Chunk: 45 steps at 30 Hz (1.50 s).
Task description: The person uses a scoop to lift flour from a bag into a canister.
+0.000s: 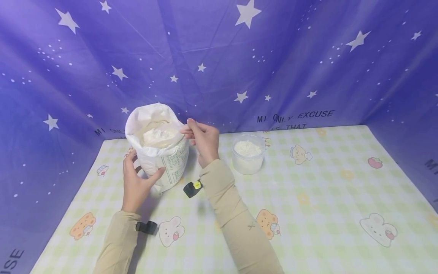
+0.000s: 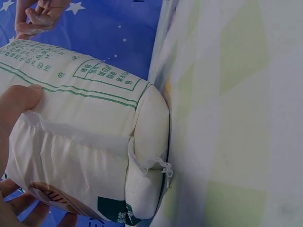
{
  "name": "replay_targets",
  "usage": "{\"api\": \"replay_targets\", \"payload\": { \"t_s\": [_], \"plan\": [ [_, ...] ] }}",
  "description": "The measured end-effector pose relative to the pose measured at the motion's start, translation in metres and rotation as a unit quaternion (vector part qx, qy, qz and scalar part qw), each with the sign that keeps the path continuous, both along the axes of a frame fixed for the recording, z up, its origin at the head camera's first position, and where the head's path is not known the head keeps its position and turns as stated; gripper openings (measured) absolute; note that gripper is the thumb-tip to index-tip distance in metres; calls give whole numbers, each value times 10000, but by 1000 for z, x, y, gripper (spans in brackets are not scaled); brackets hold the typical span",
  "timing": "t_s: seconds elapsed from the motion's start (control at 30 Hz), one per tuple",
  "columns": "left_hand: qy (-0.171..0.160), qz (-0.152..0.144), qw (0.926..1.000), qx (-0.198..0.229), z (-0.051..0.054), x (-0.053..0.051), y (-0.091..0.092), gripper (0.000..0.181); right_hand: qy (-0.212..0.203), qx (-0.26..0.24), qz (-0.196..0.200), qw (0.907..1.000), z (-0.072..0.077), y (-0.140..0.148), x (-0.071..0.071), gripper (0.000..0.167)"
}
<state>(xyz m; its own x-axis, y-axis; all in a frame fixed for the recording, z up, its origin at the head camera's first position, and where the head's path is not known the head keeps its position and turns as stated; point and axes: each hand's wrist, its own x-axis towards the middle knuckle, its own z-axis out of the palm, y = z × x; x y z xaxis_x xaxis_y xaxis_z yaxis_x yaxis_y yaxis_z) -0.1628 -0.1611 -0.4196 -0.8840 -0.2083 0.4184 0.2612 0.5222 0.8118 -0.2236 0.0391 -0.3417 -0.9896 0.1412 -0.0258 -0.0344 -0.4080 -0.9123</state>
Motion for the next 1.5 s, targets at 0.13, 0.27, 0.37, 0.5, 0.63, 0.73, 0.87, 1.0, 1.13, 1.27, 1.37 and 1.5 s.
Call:
{"api": "replay_targets", "payload": {
  "t_s": [0.13,0.27,0.37,0.5,0.63,0.73,0.87,1.0,1.13,1.27,1.37,1.5],
  "plan": [
    [14,-1,10000,-14,0,0,0,93,-81,-90,-16,9999,1,4,1,28],
    [41,-8,10000,-26,-1,0,0,93,-137,-208,-27,9997,3,8,2,27],
    [56,-9,10000,-35,-1,-1,0,93,-168,-297,-20,9994,2,12,2,27],
    [66,-19,10000,-30,-1,-1,0,93,-205,-412,3,9989,3,17,3,28],
    [71,-20,10000,-14,-1,0,-1,93,-294,-496,7,9983,4,20,3,25],
    [79,-10,10000,-18,0,0,-2,93,-343,-539,-3,9980,4,23,2,22],
    [82,-25,10000,-4,0,0,-2,93,-337,-532,-38,9980,3,30,3,19],
    [67,-56,10000,11,0,0,-1,92,-360,-494,-109,9981,3,38,5,21],
    [52,-54,10000,4,-1,0,0,92,-412,-562,-167,9974,2,46,7,22],
    [37,-46,10000,2,-1,0,1,93,-400,-687,-190,9967,2,54,8,23],
    [16,-29,10000,-6,-1,-1,0,94,-382,-730,-220,9964,2,60,9,23],
    [-11,-9,10000,-3,-2,-1,0,93,-370,-775,-319,9958,2,68,11,21]
  ]
}}
